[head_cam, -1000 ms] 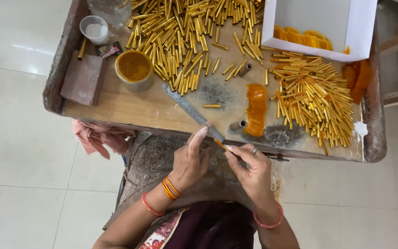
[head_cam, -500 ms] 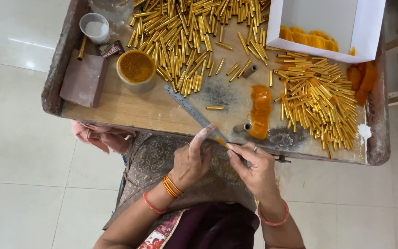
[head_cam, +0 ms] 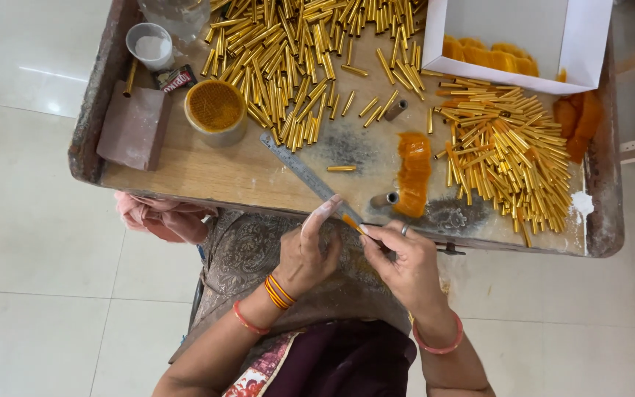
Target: Applying adhesive to small yellow plastic tubes and attaching them to a central base as part of a manufacturing assembly.
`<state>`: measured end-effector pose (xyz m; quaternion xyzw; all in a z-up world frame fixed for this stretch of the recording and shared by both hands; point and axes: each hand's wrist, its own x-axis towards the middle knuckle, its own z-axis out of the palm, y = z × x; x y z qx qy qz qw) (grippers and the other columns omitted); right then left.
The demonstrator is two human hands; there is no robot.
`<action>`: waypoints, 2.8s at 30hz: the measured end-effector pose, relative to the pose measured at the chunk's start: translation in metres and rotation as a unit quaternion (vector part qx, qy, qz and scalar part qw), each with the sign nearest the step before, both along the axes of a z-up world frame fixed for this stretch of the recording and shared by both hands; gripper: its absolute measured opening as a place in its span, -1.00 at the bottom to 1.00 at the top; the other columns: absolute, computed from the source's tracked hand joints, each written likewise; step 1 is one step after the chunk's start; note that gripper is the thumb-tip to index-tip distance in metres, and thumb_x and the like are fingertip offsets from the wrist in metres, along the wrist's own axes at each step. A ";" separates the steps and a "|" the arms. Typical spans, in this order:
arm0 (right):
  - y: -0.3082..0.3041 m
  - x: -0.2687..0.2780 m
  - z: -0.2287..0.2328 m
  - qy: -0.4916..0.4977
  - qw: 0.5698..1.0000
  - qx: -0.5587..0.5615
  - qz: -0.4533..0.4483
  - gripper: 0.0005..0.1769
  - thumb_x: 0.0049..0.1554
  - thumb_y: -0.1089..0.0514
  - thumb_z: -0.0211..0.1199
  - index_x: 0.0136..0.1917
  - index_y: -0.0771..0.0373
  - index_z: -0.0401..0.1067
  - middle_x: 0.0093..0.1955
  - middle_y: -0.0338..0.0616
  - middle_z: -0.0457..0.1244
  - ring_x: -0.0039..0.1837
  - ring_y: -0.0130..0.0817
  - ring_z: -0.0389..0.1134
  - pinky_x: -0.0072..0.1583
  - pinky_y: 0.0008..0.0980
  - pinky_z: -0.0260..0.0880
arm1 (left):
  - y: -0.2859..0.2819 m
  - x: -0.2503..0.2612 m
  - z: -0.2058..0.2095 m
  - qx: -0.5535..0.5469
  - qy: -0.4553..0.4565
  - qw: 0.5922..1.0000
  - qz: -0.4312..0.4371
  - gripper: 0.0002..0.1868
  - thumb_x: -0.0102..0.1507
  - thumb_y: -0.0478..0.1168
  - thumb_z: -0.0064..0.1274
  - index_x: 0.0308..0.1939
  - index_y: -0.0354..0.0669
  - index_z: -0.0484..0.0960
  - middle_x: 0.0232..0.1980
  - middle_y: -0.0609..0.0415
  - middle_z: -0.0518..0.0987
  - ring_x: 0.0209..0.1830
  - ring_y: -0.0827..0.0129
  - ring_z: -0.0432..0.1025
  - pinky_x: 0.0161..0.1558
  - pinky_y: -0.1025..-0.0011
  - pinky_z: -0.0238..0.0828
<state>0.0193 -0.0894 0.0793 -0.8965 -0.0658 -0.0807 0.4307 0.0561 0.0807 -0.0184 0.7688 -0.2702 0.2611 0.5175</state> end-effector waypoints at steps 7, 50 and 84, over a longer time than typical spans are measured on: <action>-0.005 -0.015 -0.005 -0.025 1.000 0.009 -0.012 -0.77 0.13 0.33 0.37 0.10 0.34 0.55 -0.12 -0.12 0.40 -0.14 -0.41 0.40 -0.07 -0.46 0.38 | -0.005 -0.025 0.008 -0.179 0.188 0.964 -0.052 -0.45 0.31 -0.56 0.03 0.37 -0.32 0.27 0.26 -0.05 0.60 -0.23 0.50 0.59 -0.19 0.55 0.56; -0.083 0.042 0.034 -0.113 0.953 -0.280 0.031 -0.87 0.13 0.24 0.36 -0.03 0.30 0.56 -0.15 -0.04 0.33 -0.16 -0.09 0.40 -0.13 -0.20 0.39 | -0.039 -0.020 0.072 -0.046 0.167 0.972 -0.158 -0.61 0.27 -0.55 0.03 0.15 -0.19 0.55 -0.11 -0.06 0.64 -0.19 0.21 0.62 -0.14 0.39 0.57; -0.086 0.035 0.042 -0.137 0.961 -0.221 0.088 -0.87 0.12 0.28 0.38 -0.05 0.33 0.50 -0.11 -0.12 0.34 -0.17 -0.30 0.40 -0.14 -0.35 0.43 | 0.015 -0.029 0.085 -0.049 0.174 0.981 -0.070 -0.77 0.22 -0.43 0.25 -0.04 -0.18 0.72 0.04 -0.02 0.68 -0.13 0.30 0.65 -0.10 0.50 0.62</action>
